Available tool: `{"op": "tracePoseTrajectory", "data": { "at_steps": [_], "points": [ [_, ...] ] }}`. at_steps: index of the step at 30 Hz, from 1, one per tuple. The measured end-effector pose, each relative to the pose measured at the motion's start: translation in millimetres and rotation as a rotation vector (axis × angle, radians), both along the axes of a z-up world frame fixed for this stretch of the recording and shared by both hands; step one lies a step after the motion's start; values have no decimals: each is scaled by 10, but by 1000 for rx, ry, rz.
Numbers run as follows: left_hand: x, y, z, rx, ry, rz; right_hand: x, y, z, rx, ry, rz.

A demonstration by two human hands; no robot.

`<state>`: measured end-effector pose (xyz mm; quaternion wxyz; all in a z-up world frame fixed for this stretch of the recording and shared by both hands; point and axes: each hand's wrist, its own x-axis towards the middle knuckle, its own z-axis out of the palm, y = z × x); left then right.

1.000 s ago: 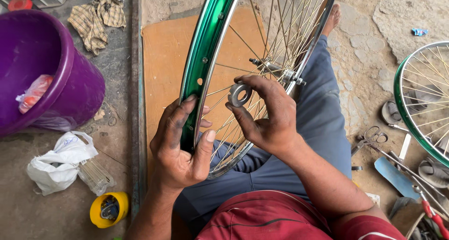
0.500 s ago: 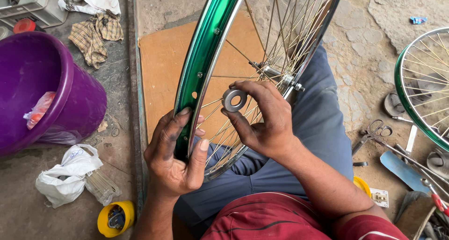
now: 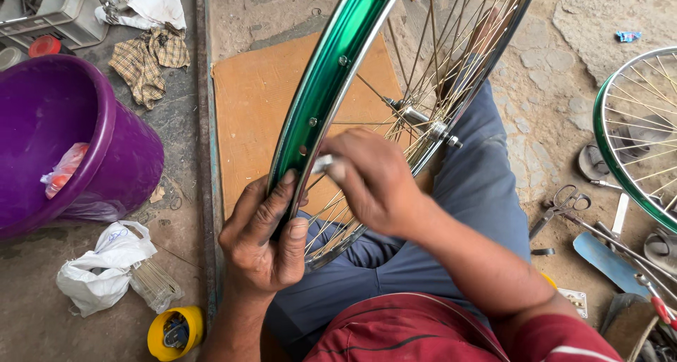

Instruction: The person cleans a bicycle wheel rim with a cloth and then uses a small wrench to tighten or adjust the spokes on the wheel.

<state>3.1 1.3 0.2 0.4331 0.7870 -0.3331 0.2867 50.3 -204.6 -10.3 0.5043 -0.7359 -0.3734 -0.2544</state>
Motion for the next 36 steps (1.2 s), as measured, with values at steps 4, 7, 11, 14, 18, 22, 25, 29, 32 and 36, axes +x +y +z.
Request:
{"op": "tracePoseTrajectory", "data": {
  "at_steps": [4,7,11,14,18,22,25,29,32,36],
  "points": [
    [-61,-22,25,48,13,89,-5,52,73,110,249,128],
    [-88,-7,7,64,16,111,-84,69,50,112,-67,87],
    [-90,-56,-39,23,-45,44,63,-334,156,-106,617,319],
    [-98,-82,-16,10,-39,1,373,-505,379,-282,805,762],
    [-127,-100,1,28,10,48,279,-446,383,-261,862,813],
    [-198,-235,-58,-94,-85,17,-139,-321,95,116,762,484],
    [-246,-375,-70,-152,40,4,-305,-86,-168,138,341,60],
    [-371,-510,-75,-95,-88,61,-339,19,-260,372,233,-36],
    [-305,-523,-92,-144,-69,42,-217,-470,57,188,854,355],
    [-345,-590,-106,-153,-100,66,-22,-672,133,168,802,729]
  ]
}}
